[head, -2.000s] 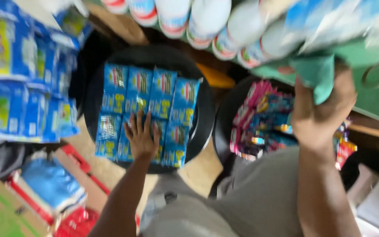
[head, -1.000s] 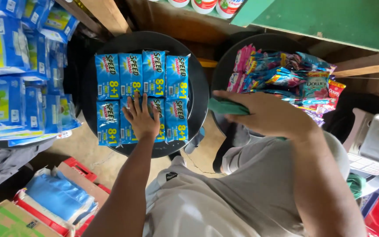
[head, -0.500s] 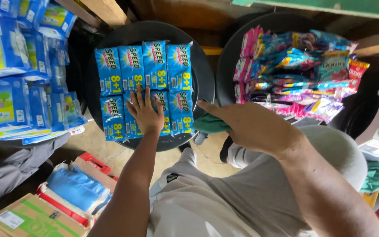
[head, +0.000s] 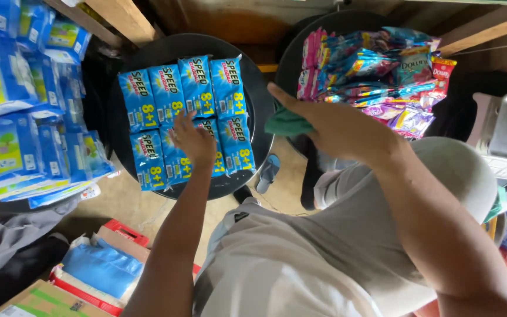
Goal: Wiping down detergent and snack packets with a cloth and organizing them into bins and onto shelves.
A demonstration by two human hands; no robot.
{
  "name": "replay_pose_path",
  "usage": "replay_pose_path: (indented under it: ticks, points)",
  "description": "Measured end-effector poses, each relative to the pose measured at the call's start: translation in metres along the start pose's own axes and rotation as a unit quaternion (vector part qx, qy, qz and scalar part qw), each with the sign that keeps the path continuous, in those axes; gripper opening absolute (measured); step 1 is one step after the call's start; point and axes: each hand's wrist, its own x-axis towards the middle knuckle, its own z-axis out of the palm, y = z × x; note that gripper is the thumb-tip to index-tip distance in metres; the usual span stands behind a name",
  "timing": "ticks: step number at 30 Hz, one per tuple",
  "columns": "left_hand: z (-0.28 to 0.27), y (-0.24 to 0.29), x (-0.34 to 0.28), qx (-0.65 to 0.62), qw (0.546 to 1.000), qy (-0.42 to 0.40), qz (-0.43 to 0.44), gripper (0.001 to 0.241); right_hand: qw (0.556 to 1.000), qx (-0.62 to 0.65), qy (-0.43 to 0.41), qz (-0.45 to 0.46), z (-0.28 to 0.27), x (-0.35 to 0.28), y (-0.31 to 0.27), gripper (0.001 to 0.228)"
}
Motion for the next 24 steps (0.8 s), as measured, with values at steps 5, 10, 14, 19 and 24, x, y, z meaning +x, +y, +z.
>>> replay_pose_path:
  ticks: [5, 10, 14, 19, 24]
  points:
    - [0.026, 0.041, 0.009, 0.033, 0.979, -0.109, 0.169, 0.064, 0.94, 0.171, 0.213, -0.202, -0.029, -0.03, 0.011, 0.09]
    - [0.047, 0.012, -0.01, 0.091, 0.948, -0.207, 0.224, 0.071, 0.968, 0.156, -0.093, 0.171, -0.005, -0.053, 0.039, 0.065]
    - [0.064, 0.031, 0.012, 0.117, 0.947, -0.18, 0.241, 0.073, 0.973, 0.125, -0.191, 0.033, 0.048, -0.037, 0.087, 0.064]
    - [0.016, 0.053, 0.016, 0.137, 0.94, -0.197, 0.242, 0.072, 0.957, 0.2, -0.089, 0.19, 0.039, -0.042, 0.129, 0.061]
    - [0.039, 0.048, 0.035, 0.098, 0.954, -0.148, 0.242, 0.05, 0.969, 0.088, 0.062, 0.222, -0.009, -0.059, 0.166, 0.07]
